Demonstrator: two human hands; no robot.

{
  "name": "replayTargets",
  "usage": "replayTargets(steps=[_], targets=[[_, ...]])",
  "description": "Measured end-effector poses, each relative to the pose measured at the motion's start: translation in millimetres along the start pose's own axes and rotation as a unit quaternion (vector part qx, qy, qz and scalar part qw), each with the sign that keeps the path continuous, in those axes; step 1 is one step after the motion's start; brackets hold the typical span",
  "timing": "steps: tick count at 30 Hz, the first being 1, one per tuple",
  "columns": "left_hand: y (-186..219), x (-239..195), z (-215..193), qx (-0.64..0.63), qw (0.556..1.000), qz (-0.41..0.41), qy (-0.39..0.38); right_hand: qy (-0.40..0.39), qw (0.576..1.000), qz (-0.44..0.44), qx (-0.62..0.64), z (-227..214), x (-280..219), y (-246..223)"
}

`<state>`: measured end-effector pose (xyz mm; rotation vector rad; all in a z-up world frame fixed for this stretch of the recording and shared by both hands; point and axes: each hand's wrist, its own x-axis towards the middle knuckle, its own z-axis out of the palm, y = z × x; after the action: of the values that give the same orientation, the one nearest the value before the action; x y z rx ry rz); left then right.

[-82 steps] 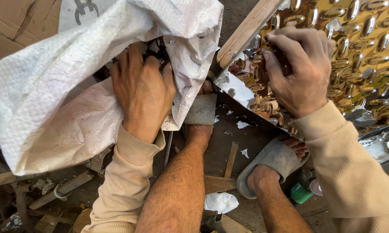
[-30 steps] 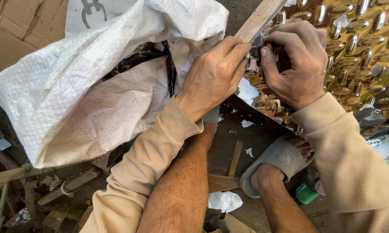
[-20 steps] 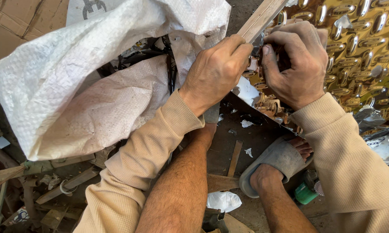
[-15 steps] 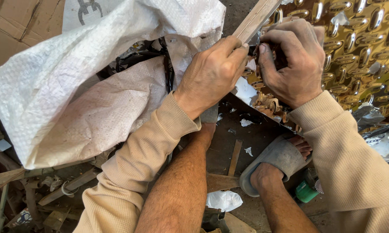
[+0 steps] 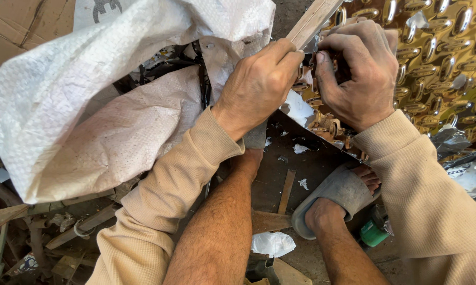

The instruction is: The person peels a protective plastic film from a decorative stainless steel sheet by hand and using a scraper.

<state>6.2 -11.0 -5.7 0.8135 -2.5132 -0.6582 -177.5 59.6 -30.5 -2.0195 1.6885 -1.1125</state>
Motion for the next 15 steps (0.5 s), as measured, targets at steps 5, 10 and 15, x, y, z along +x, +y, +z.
replayTargets(steps=[5,10,15], targets=[[9.5,-4.4,-7.0,-0.062,0.996,-0.067,-0.02,0.003,1.0,-0.001,-0.006,0.9,1.4,2.9],[16.6,-11.5,-4.1,-0.021,0.996,-0.084,-0.003,-0.002,1.0,-0.011,-0.006,1.1,1.9,1.6],[21.4,-10.0,1.5,0.01,0.996,-0.082,0.023,-0.009,1.0,-0.002,-0.008,-0.2,1.9,1.2]])
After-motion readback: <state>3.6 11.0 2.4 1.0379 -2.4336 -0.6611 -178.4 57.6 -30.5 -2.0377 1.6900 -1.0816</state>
